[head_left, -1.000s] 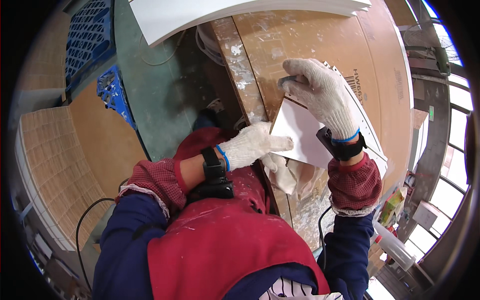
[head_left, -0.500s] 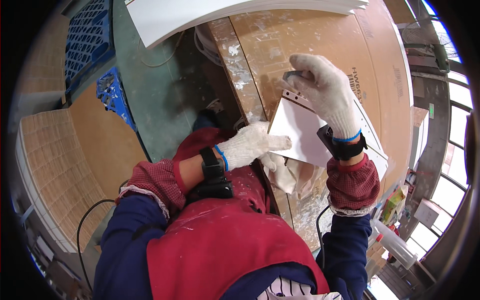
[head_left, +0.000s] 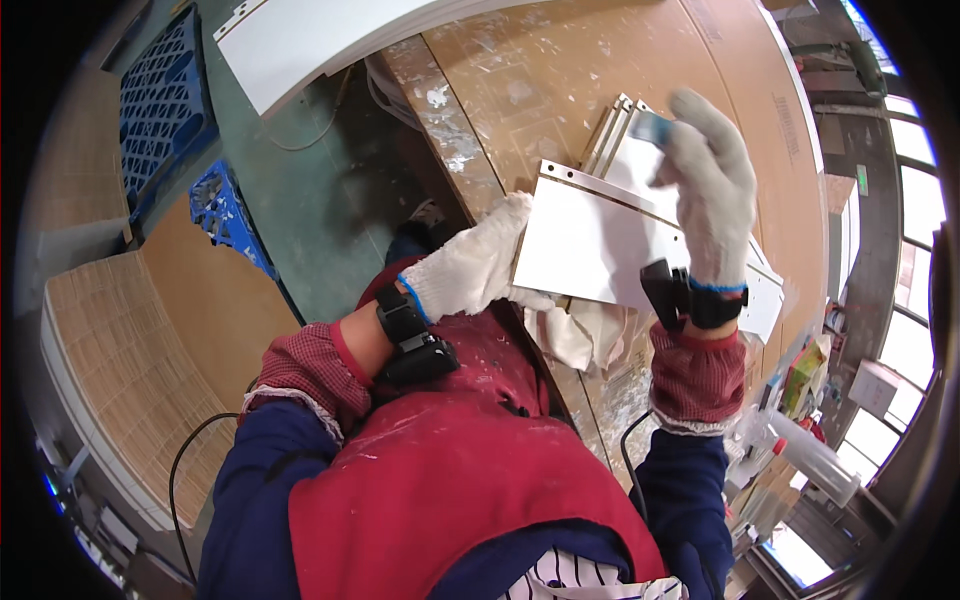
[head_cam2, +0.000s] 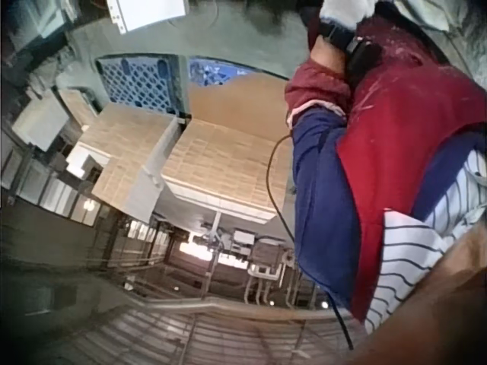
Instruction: The person wipes the surface of white rectangular panels with a cloth. They handle the panels one at a time, lifting them from a stack, wiping them, and placing them back down. The person uses a small blue tool to scrape or clean the edges of the panels.
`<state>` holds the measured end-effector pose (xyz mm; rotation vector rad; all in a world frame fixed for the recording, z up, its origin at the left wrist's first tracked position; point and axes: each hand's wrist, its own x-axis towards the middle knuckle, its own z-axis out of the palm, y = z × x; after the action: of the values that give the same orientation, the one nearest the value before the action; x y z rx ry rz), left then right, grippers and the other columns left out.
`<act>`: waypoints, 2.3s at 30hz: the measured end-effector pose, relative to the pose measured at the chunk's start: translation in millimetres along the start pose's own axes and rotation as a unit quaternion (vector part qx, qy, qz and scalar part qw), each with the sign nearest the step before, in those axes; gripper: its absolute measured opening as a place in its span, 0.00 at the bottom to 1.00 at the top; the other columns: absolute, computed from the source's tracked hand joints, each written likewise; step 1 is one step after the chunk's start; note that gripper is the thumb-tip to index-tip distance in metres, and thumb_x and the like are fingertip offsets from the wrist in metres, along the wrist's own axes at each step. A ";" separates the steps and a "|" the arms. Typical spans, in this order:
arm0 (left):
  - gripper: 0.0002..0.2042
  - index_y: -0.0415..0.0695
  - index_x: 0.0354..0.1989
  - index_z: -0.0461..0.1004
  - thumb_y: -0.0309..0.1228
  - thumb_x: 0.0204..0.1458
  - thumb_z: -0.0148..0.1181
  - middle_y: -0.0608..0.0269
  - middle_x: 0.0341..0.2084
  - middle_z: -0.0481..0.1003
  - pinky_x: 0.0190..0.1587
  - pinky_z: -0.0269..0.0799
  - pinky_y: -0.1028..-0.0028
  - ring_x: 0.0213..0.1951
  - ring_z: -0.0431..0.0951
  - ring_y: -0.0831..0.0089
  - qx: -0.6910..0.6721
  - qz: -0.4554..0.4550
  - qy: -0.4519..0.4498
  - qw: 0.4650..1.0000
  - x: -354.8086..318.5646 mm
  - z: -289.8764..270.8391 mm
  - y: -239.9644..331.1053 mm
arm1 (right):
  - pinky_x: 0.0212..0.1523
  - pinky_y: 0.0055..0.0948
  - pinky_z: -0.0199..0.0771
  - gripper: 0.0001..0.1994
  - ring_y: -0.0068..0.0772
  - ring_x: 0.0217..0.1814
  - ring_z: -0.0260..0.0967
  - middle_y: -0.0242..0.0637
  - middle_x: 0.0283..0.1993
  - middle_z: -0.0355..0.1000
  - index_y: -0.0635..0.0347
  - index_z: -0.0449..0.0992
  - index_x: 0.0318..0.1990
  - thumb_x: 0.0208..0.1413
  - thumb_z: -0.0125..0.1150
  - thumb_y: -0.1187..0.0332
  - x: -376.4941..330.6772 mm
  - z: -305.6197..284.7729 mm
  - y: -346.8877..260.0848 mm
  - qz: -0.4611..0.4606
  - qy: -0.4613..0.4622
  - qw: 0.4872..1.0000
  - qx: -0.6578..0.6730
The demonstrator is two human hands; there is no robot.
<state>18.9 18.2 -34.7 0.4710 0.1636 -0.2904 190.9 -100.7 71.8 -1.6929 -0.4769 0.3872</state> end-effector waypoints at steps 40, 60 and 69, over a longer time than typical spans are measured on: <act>0.28 0.40 0.45 0.75 0.57 0.55 0.53 0.70 0.26 0.75 0.15 0.48 0.80 0.18 0.63 0.85 0.280 -0.155 0.067 0.945 35.4 -6.3 10.4 | 0.33 0.32 0.72 0.18 0.38 0.31 0.72 0.37 0.32 0.74 0.59 0.75 0.47 0.48 0.68 0.66 -147.1 48.1 24.1 -0.178 -0.066 0.895 -0.403; 0.28 0.38 0.49 0.72 0.54 0.56 0.55 0.62 0.37 0.77 0.27 0.70 0.79 0.32 0.76 0.79 0.216 -0.135 0.043 0.966 43.6 -17.2 4.2 | 0.34 0.35 0.70 0.17 0.39 0.32 0.71 0.37 0.29 0.71 0.58 0.75 0.47 0.50 0.66 0.66 -139.8 50.9 22.4 -0.209 -0.128 0.861 -0.446; 0.25 0.40 0.47 0.74 0.53 0.57 0.54 0.64 0.34 0.78 0.20 0.62 0.80 0.26 0.73 0.82 0.254 -0.133 0.052 0.957 32.3 -6.8 12.7 | 0.33 0.32 0.70 0.17 0.38 0.32 0.72 0.39 0.31 0.72 0.56 0.75 0.48 0.50 0.66 0.67 -144.4 44.7 16.0 -0.088 -0.183 0.891 -0.405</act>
<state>52.9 24.5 -42.5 0.9782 0.2571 -0.5777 46.1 -139.5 47.1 -2.3599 -1.1873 0.4016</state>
